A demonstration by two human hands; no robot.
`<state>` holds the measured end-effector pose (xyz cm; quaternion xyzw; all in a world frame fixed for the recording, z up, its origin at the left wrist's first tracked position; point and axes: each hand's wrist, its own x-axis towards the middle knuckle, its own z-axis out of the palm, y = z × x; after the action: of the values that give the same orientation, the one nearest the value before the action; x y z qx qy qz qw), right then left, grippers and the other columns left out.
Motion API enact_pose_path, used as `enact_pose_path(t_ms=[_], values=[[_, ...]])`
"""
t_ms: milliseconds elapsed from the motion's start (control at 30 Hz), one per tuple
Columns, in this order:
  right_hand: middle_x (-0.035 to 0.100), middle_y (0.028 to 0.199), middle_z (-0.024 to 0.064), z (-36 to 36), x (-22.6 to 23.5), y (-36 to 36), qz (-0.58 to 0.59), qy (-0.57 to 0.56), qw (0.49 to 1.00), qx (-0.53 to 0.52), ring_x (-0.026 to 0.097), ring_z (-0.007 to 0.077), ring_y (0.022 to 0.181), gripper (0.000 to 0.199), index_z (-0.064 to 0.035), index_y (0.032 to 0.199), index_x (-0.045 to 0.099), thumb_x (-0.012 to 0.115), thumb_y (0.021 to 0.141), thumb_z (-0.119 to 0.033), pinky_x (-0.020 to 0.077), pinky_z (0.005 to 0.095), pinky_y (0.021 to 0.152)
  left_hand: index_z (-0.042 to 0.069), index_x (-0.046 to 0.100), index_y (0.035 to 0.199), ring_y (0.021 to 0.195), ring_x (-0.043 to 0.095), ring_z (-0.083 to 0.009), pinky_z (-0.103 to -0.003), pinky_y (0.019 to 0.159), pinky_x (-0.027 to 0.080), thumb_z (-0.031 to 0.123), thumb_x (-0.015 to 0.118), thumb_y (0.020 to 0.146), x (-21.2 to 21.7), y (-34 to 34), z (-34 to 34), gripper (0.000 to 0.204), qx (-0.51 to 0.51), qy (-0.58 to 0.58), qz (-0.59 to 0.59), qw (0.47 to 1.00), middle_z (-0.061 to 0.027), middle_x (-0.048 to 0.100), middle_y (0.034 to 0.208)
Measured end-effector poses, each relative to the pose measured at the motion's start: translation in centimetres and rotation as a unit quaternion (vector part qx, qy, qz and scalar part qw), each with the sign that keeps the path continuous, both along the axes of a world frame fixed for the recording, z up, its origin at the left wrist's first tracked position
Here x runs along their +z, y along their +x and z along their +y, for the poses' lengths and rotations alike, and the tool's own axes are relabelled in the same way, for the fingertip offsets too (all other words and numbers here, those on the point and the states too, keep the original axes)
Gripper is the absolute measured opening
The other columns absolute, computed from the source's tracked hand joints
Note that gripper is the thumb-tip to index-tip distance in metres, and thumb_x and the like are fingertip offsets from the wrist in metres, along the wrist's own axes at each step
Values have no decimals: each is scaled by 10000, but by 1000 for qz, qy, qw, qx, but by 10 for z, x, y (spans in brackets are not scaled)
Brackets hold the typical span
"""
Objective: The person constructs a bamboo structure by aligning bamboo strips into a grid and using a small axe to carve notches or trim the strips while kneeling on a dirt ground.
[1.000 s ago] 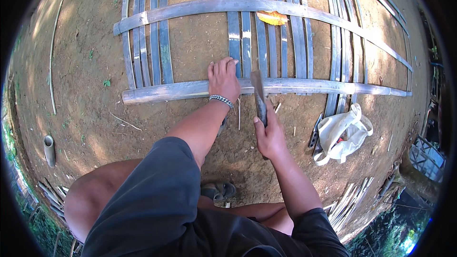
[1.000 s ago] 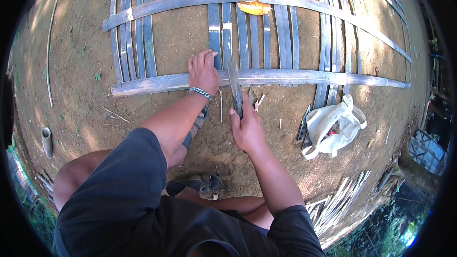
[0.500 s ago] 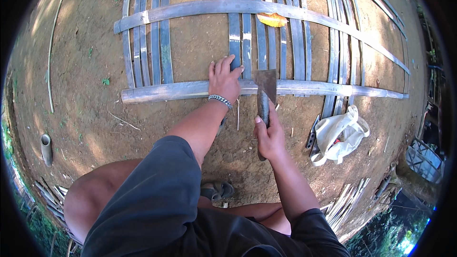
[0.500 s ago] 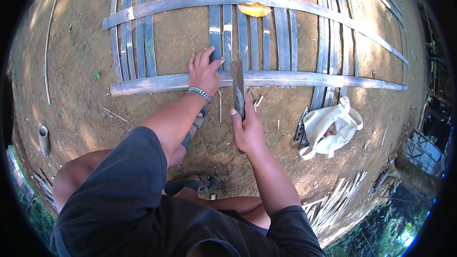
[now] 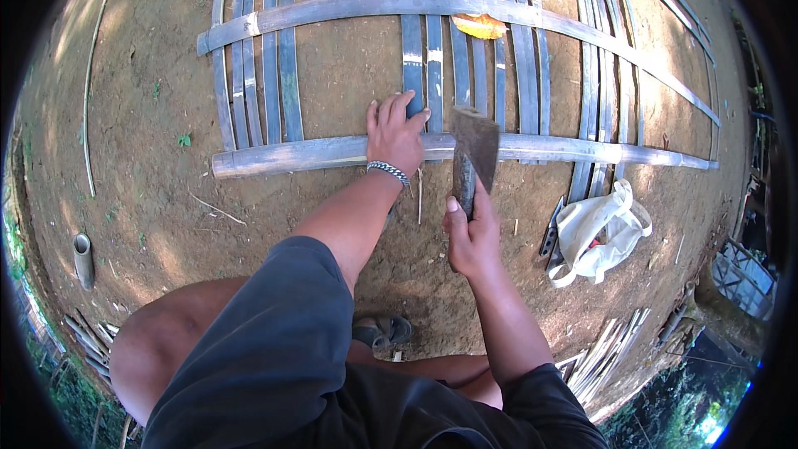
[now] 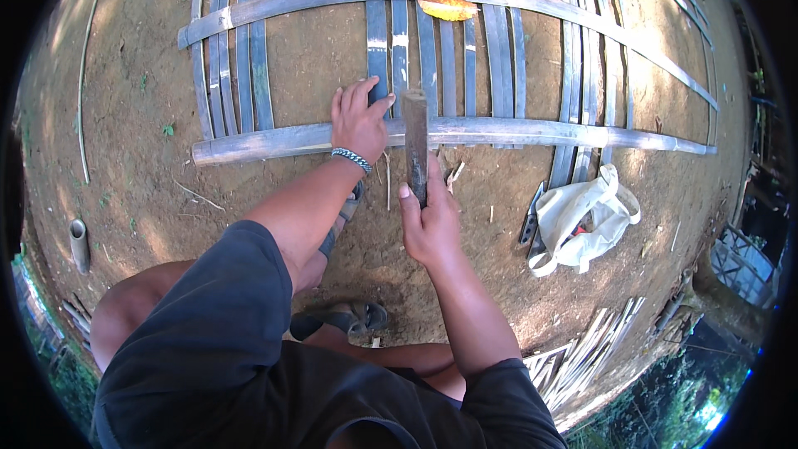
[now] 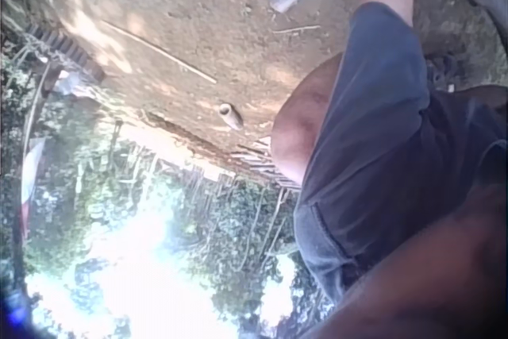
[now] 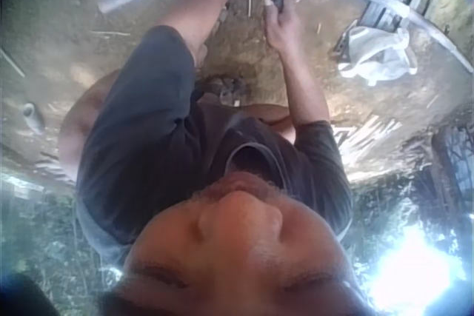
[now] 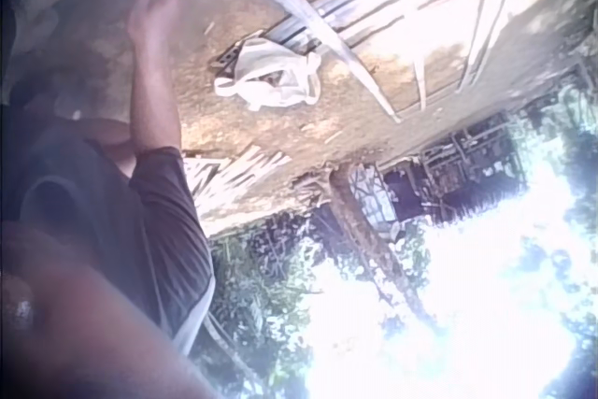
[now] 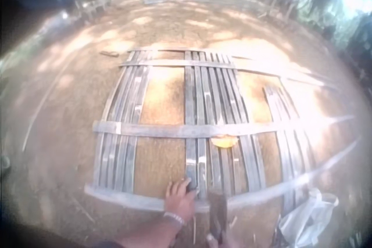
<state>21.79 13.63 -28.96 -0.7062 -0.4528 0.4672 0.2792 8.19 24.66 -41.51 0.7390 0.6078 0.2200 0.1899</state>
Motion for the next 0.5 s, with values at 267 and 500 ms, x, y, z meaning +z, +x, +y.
enact_pose_path(t_ms=[267,500], values=[[683,1083,249,-2,15,6,-2,8,1000,5,706,384,979,559,29,1501,441,601,1006,-176,537,435,876,190,788,1109,1368,486,-299,-574,1199,292,9,654,804,-2,-2,-3,379,-2,1,4,1000,-77,568,1415],[672,1198,288,6,4,10,-65,-77,994,46,692,437,1070,589,16,1523,417,607,1007,-196,528,462,932,193,788,1113,1372,480,-295,-578,1202,288,15,665,806,-1,1,-1,375,-3,-6,2,1000,-74,565,1416]])
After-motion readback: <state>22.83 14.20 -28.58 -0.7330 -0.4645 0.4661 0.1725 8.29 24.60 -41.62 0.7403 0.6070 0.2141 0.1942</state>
